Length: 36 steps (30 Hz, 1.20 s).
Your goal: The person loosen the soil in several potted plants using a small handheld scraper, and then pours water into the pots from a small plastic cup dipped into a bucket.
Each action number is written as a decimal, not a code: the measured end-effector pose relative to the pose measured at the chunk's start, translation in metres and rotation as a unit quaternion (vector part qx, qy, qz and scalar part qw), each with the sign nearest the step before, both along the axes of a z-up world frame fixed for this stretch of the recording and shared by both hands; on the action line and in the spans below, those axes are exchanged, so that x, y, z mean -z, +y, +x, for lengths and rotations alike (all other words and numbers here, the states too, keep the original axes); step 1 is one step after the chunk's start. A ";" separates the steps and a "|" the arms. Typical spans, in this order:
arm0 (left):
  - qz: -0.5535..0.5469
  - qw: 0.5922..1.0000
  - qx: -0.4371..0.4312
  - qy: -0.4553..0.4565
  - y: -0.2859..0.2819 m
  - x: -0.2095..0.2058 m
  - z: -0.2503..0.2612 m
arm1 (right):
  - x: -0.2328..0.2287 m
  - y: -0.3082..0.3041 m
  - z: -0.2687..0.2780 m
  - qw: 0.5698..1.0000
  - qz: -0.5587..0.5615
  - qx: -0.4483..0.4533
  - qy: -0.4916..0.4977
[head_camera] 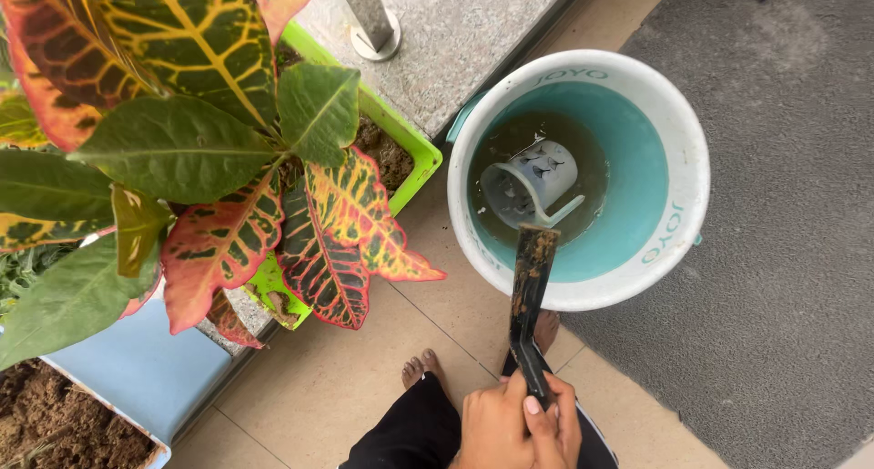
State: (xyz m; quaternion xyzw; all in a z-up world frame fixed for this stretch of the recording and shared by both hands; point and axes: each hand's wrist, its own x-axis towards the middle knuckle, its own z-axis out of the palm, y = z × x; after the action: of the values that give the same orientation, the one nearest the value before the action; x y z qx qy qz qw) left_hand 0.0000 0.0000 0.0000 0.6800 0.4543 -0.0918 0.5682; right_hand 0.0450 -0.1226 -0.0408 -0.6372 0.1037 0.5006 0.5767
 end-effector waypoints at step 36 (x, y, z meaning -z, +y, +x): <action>0.405 0.686 -0.584 0.157 0.058 -0.046 -0.400 | -0.280 0.228 -0.085 0.589 -0.147 -0.747 -0.270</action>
State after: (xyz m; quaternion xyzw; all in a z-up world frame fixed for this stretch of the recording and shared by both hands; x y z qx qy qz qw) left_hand -0.3999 0.0578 0.0461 0.4166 0.8349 0.3465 0.0965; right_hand -0.0402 0.1054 0.2394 -0.6734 -0.4969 0.5382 -0.0999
